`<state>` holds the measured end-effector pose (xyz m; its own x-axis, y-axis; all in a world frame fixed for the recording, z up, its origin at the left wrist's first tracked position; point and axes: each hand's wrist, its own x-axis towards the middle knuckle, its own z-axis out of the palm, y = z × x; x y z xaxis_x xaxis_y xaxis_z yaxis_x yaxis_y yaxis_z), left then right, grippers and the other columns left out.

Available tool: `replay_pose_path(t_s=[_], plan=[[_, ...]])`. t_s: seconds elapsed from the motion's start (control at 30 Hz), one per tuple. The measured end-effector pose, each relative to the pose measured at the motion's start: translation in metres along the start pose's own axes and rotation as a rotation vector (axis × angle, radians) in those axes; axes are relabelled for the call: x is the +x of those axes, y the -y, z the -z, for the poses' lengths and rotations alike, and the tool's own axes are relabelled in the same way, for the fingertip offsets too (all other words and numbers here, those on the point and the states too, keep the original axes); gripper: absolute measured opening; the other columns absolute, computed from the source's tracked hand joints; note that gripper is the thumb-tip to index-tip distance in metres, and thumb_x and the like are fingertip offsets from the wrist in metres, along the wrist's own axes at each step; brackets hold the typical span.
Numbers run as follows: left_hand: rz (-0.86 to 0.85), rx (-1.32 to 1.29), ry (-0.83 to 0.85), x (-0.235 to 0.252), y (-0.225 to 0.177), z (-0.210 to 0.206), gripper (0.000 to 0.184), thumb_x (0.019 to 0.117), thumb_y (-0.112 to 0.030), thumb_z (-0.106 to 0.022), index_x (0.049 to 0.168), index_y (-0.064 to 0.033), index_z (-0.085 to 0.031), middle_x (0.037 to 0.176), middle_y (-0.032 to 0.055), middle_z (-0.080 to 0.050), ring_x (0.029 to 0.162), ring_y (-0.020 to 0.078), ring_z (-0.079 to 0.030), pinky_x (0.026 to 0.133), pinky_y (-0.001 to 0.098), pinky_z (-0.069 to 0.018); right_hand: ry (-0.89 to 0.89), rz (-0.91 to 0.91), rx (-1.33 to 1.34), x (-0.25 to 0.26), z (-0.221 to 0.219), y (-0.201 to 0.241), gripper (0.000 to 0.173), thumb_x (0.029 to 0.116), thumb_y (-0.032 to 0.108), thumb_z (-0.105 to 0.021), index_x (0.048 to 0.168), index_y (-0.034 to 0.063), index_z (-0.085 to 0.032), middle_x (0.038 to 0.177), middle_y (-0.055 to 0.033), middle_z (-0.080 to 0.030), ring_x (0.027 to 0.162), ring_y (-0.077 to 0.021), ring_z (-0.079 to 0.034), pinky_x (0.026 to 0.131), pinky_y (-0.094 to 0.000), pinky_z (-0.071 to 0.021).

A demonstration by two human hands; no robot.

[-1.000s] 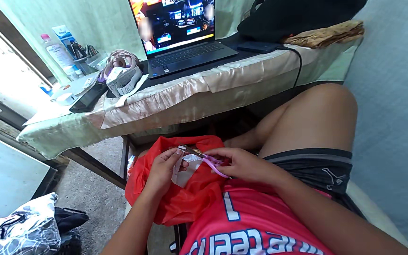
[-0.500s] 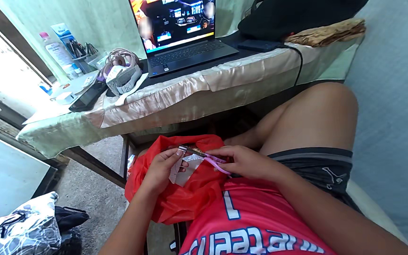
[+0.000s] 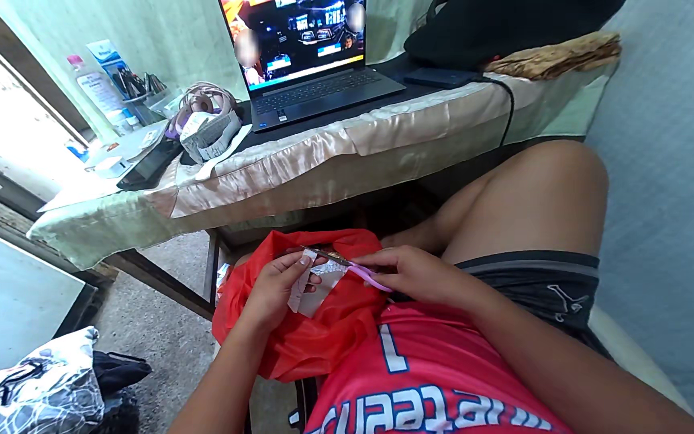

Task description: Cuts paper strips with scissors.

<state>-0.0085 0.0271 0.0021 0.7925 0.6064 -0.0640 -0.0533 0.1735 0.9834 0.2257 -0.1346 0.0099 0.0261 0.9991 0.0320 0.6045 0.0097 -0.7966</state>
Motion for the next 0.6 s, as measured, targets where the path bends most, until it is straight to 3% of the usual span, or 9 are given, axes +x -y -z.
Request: replay_pose_path(t_s=[0.17,0.37,0.5,0.6], plan=[[-0.005,-0.001,0.003,-0.0001,0.0015,0.0014,0.027,0.1086,-0.013,-0.048,0.119,0.0032,-0.066,0.106,0.0151,-0.072,0.082,0.0196,-0.071,0.075,0.0343,-0.0616,0.027,0.028,-0.020,-0.0021,0.0025,-0.0003,0.046,0.0974,0.028,-0.071,0.142,0.0192,-0.063,0.128,-0.0020,-0.068,0.106,-0.0060,-0.067,0.094,-0.0259,-0.0559],[-0.007,0.002,0.011,0.0003,0.0014,0.0006,0.028,0.1089,-0.013,-0.047,0.122,0.0037,-0.066,0.113,0.0162,-0.072,0.084,0.0197,-0.072,0.075,0.0332,-0.0610,0.014,0.024,-0.041,-0.0019,0.0020,-0.0007,0.042,0.0999,0.027,-0.067,0.141,0.0198,-0.064,0.127,-0.0013,-0.069,0.106,-0.0055,-0.067,0.095,-0.0254,-0.0553],[-0.006,0.013,0.009,0.0000,0.0010,-0.0002,0.029,0.1091,-0.013,-0.047,0.123,0.0034,-0.066,0.117,0.0160,-0.073,0.085,0.0192,-0.073,0.075,0.0330,-0.0610,-0.006,0.010,-0.005,-0.0019,0.0013,-0.0013,0.035,0.1012,0.023,-0.065,0.136,0.0194,-0.067,0.112,0.0032,-0.074,0.095,-0.0022,-0.069,0.088,-0.0233,-0.0578],[-0.005,0.010,0.008,0.0001,0.0020,0.0004,0.028,0.1089,-0.014,-0.048,0.121,0.0039,-0.066,0.112,0.0166,-0.072,0.084,0.0199,-0.072,0.076,0.0339,-0.0612,0.030,0.021,-0.023,-0.0029,0.0029,-0.0002,0.041,0.0991,0.025,-0.068,0.139,0.0190,-0.065,0.119,0.0008,-0.072,0.100,-0.0040,-0.069,0.091,-0.0253,-0.0572]])
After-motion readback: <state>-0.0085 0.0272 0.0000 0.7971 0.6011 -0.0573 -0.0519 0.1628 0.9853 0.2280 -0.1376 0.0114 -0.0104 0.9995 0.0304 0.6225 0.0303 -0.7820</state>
